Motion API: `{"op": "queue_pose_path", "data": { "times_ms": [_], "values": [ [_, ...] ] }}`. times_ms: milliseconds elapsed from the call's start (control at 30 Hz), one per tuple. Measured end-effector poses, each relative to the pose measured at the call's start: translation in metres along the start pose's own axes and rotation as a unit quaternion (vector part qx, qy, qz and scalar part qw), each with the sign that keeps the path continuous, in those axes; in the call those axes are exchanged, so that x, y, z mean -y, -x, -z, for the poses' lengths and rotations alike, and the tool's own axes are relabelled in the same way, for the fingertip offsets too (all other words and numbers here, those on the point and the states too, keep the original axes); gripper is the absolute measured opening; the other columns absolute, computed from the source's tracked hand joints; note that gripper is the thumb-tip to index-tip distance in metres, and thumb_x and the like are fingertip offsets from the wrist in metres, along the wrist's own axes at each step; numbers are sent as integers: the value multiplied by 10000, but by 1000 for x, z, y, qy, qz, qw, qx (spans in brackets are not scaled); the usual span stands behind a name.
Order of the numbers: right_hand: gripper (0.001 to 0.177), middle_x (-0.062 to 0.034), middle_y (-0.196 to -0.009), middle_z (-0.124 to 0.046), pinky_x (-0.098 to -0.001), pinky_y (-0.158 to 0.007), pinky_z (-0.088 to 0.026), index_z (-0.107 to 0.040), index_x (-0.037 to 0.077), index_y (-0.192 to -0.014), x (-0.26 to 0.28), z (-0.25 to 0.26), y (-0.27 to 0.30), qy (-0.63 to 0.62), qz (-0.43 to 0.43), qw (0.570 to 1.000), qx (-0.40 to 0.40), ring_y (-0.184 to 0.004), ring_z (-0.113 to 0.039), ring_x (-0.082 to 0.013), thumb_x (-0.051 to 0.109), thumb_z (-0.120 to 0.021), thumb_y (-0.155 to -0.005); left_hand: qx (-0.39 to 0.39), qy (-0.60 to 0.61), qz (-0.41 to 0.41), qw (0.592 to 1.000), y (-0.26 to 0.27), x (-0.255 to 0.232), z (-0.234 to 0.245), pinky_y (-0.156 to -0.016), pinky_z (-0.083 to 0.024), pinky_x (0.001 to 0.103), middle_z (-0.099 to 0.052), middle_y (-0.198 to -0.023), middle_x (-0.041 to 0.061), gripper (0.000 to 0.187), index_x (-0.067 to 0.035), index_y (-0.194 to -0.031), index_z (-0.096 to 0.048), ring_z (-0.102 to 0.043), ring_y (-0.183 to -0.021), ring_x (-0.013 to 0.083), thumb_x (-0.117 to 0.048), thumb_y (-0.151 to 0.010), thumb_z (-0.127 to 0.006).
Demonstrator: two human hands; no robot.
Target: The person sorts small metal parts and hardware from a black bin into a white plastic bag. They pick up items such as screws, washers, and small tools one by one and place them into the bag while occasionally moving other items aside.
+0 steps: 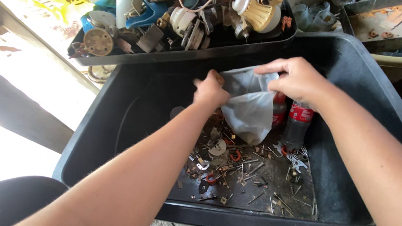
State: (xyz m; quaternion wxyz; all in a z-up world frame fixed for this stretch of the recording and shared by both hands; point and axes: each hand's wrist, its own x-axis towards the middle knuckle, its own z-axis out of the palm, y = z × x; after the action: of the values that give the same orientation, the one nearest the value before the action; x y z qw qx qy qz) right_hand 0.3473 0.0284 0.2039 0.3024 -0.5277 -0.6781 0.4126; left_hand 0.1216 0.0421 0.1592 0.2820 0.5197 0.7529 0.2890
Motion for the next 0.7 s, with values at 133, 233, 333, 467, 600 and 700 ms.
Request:
{"op": "queue_pose_path", "data": {
  "times_ms": [133, 233, 333, 467, 600, 700],
  "values": [
    [364, -99, -870, -778, -311, -636, -578, -793, 73, -1128, -32, 12, -4, 81, -68, 992, -69, -640, -685, -152, 33, -759, -768, 29, 331, 143, 932, -10, 20, -16, -751, -668, 468, -626, -1222, 254, 545, -42, -1309, -393, -742, -961, 368, 131, -849, -628],
    [319, -136, -852, -762, -333, -628, -597, -732, 29, -1038, -56, 13, -6, 110, -120, 980, -115, -656, -715, -169, 155, -862, -775, 167, 440, 153, 869, -13, 37, -20, -768, -681, 386, -732, -1103, 321, 405, 193, -1248, -597, -771, -889, 328, 58, -879, -698],
    [354, -148, -832, -763, -336, -654, -567, -732, 70, -988, -66, 10, -13, 237, -147, 956, -88, -655, -685, -193, 340, -889, -820, 255, 482, 63, 836, -7, 38, -13, -767, -583, 365, -712, -1102, 275, 478, 0, -1329, -506, -684, -921, 296, 90, -890, -672],
    [335, -79, -780, -777, -339, -644, -539, -800, 88, -866, -62, 16, -22, 214, -103, 971, -26, -648, -675, -178, 412, -724, -900, 276, 429, -1, 860, 5, 12, 5, -789, -638, 333, -694, -1126, 201, 535, -19, -1370, -530, -693, -953, 279, 49, -863, -686],
    [243, -63, -730, -759, -310, -653, -535, -798, 98, -845, -54, 20, -17, 159, -54, 980, -102, -651, -675, -147, 310, -687, -891, 204, 136, -14, 969, 10, -10, 27, -745, -607, 352, -665, -1156, 159, 552, -20, -1372, -500, -698, -1004, 274, -118, -895, -758],
    [273, -67, -714, -767, -295, -665, -540, -809, 64, -796, -54, 8, -3, 162, -84, 979, -92, -638, -677, -131, 296, -696, -886, 294, -79, 22, 952, 4, -19, 37, -656, -578, 365, -738, -1057, 200, 419, 60, -1269, -618, -730, -903, 277, -127, -902, -700]
  ]
}}
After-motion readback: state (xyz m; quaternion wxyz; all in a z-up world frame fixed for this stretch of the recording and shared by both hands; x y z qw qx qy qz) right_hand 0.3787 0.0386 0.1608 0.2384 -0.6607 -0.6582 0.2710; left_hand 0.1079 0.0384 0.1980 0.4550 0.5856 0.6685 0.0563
